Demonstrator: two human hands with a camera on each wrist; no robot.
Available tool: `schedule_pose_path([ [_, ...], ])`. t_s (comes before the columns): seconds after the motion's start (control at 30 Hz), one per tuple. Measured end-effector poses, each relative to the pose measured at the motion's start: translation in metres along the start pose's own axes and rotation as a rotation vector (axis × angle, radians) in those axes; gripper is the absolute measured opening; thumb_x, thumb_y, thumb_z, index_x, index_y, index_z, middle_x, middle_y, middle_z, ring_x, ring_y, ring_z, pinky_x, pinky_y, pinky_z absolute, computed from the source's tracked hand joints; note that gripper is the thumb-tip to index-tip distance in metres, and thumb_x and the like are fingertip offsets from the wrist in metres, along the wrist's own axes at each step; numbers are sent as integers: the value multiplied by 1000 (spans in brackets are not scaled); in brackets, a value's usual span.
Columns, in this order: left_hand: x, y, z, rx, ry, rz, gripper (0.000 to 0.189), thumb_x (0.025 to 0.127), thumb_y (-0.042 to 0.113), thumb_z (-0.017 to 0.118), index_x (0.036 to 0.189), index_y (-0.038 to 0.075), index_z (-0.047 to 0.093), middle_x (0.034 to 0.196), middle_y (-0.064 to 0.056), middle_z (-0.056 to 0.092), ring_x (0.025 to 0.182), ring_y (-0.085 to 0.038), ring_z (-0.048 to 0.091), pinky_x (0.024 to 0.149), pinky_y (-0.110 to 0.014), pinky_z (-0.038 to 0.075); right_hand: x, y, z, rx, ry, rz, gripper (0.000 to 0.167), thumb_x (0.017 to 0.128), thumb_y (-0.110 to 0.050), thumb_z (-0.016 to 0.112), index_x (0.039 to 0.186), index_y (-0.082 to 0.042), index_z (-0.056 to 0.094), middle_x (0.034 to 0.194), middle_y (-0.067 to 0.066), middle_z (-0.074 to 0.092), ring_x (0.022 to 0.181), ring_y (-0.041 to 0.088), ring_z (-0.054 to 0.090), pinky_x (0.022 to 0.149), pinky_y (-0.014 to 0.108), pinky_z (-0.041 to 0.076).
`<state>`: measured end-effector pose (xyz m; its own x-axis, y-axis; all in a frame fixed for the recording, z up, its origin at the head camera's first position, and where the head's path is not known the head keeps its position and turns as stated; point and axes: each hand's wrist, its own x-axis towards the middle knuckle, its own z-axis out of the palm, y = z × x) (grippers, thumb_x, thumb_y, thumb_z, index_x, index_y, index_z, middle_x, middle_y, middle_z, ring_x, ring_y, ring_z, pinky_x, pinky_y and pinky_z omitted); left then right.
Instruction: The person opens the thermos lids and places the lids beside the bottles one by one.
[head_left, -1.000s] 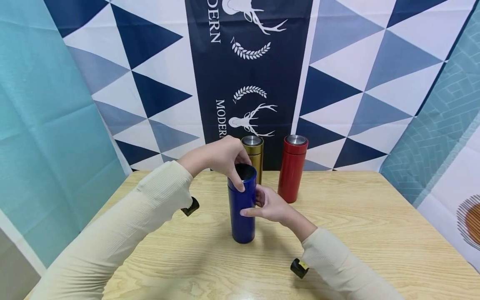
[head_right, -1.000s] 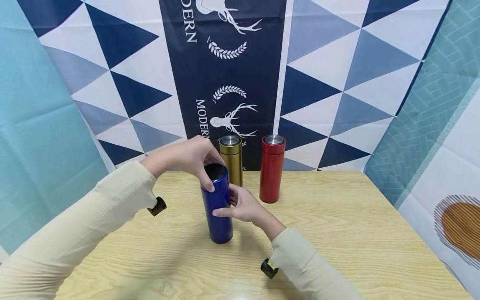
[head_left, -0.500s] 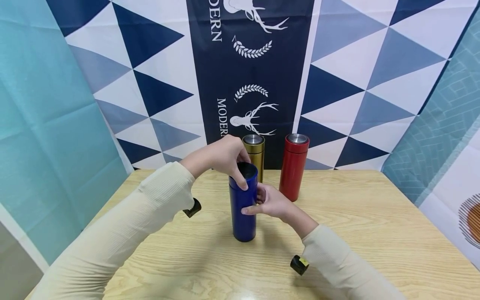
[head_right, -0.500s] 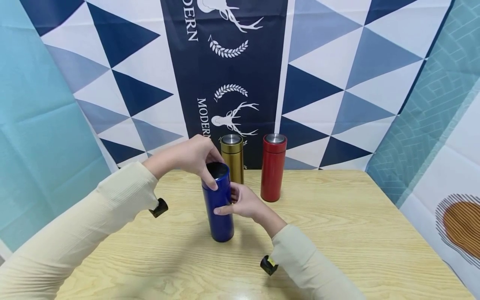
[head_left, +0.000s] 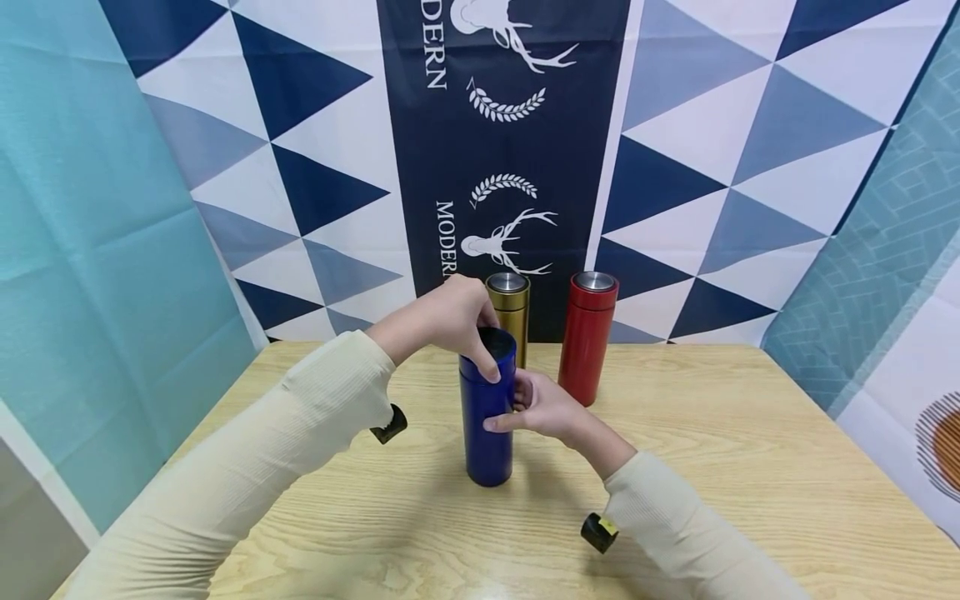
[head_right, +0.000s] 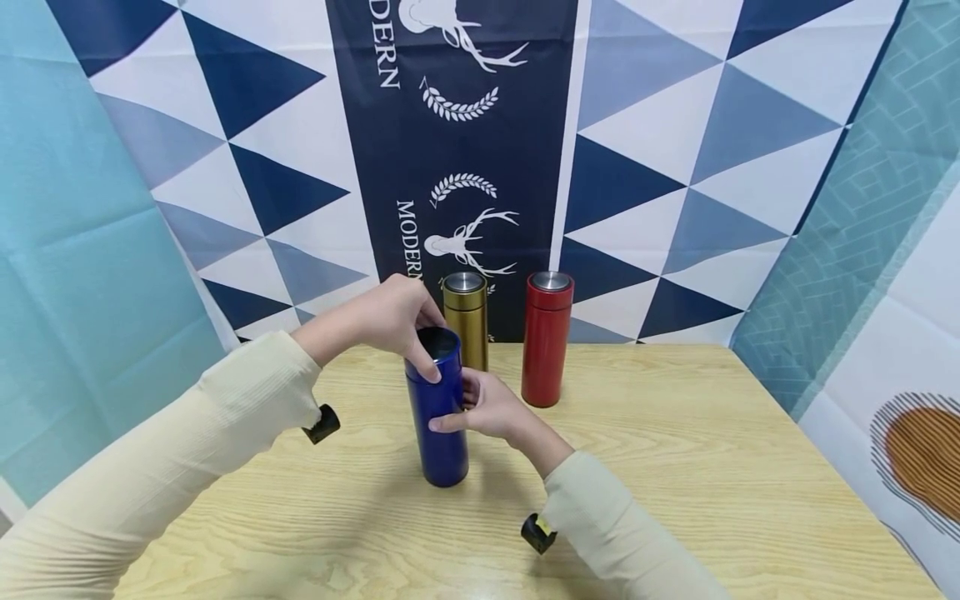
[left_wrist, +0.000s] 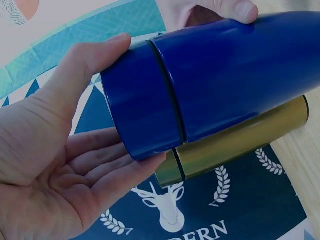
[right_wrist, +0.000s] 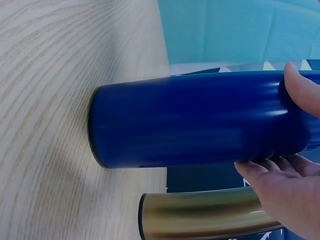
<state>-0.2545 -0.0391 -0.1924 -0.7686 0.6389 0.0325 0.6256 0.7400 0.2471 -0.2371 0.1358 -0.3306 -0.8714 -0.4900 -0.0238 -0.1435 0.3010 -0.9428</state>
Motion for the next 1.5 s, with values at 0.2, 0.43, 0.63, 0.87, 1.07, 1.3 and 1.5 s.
schedule_pose_path([
  [0.2, -2, 3, 1, 6, 17, -53, 43, 61, 36, 90, 90, 7, 77, 83, -3, 77, 71, -11, 69, 66, -21, 57, 0, 0, 0, -7, 4, 4, 70, 82, -16, 75, 142, -6, 41, 138, 17, 56, 130, 33, 53, 108, 50, 43],
  [0.43, -4, 7, 2, 11, 35, -101, 40, 60, 38, 90, 84, 8, 78, 77, -2, 76, 67, -11, 66, 62, -20, 55, 0, -1, 0, -24, 3, -5, 67, 82, -17, 74, 141, -6, 43, 136, 17, 57, 128, 32, 54, 107, 49, 45],
  [0.63, -3, 11, 2, 32, 56, -155, 39, 58, 40, 90, 74, 9, 74, 67, 2, 71, 62, -9, 59, 55, -18, 50, -1, -2, 0, -40, 10, -13, 64, 83, -17, 74, 139, -6, 45, 135, 17, 59, 126, 32, 56, 106, 48, 46],
  [0.87, -2, 18, 1, 59, 47, -232, 50, 58, 43, 90, 52, 14, 49, 47, 9, 41, 54, -9, 43, 47, -18, 36, -1, -1, 1, -39, 9, -16, 64, 82, -16, 74, 138, -5, 45, 134, 17, 59, 125, 31, 57, 106, 47, 46],
  [1.07, -2, 22, 2, 100, 52, -283, 53, 58, 48, 89, 59, 14, 48, 54, 7, 41, 61, -11, 45, 49, -20, 37, -1, 1, 0, -30, 22, 18, 65, 81, -18, 76, 137, -6, 46, 136, 17, 58, 129, 33, 54, 107, 50, 45],
  [1.3, -4, 25, 5, 69, 88, -311, 55, 58, 48, 89, 81, 7, 60, 68, 1, 51, 67, -14, 53, 55, -22, 45, -1, 2, 1, -36, 27, 14, 64, 81, -18, 76, 137, -6, 47, 134, 16, 59, 127, 32, 55, 107, 49, 45],
  [1.5, -5, 29, 6, 76, 105, -342, 62, 58, 50, 88, 93, 6, 62, 81, -2, 63, 76, -16, 60, 67, -26, 55, -2, 2, 1, -41, 33, 21, 66, 81, -18, 76, 139, -7, 46, 135, 16, 59, 126, 31, 56, 105, 48, 47],
])
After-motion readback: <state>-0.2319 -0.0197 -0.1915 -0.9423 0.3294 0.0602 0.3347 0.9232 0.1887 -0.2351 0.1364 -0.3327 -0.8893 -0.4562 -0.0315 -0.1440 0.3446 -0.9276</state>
